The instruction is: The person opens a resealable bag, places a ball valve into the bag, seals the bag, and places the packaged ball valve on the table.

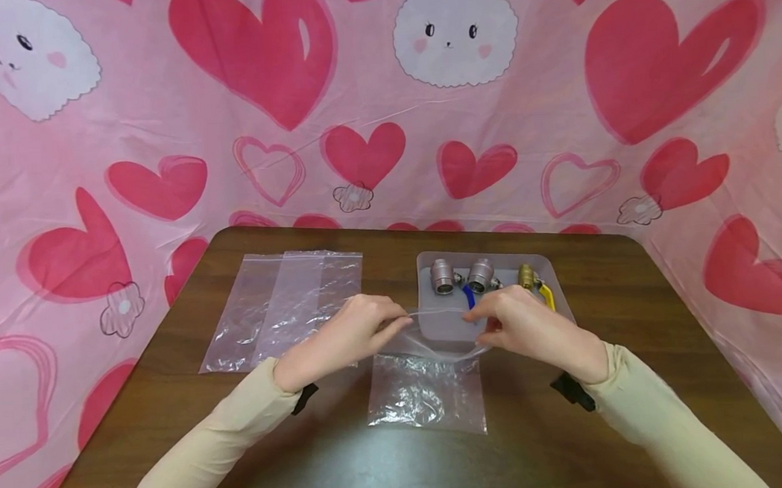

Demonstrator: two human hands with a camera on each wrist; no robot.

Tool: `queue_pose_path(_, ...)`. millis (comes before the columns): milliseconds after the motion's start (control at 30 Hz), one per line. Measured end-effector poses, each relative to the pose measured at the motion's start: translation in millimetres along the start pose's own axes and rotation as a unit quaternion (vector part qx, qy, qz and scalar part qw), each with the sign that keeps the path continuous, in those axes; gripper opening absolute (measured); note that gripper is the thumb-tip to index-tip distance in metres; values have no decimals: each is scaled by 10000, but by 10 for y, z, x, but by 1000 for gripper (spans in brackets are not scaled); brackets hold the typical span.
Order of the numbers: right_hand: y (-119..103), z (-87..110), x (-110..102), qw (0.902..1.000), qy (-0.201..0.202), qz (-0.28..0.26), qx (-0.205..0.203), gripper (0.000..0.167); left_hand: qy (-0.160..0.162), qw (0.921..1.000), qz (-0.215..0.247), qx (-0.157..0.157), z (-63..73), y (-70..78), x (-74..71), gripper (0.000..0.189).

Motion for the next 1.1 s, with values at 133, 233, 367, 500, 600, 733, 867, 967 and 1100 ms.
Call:
queue_pose_path(133,6,2,-2,10000,-59,-44,-10,33,-25,9998,-171,-24,-6,3,-10,8)
queue_pose_path(233,19,-3,0,9999,-100,-55,-20,33,-194,9997,-122,-70,-1,6,-18,13)
queue_pose_path(367,39,-10,5,9999,-139,-53,-4,35,-389,9989,164,-220,-5,19,-24,22)
queue_pose_path(500,44,-16,4,9999,-156,-49,-22,37,-415,9985,226,-271,-10,31,-29,28)
queue_pose_path(600,43,-15,-2,9999,-157,-62,-24,38,-455,9984,184,-283,-14,40,-36,32)
queue_pose_path(733,58,-11,-5,9999,-113,-52,-74,38,-577,9978,86,-304,-30,49,-34,36)
queue_pose_path(867,74,-7,-2,9998,-47,-12,-167,35,-629,9976,25,-291,-45,60,-26,37)
queue_pose_path(967,72,-4,-8,9998,25,-26,-176,34,-623,9976,89,-292,-54,60,-20,36)
queue_pose_path(1100,61,5,-31,9993,225,-60,-292,32,-576,9979,145,-261,-74,47,-9,35)
Point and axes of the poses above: each hand's wrist, its own z-axis away from the middle knuckle, its own x-axis out of the palm, y = z × x, the point moved 1 cm from there along -z, towards the middle knuckle, and after that the axes turned 4 degrees about z, right-handed, at the moved point
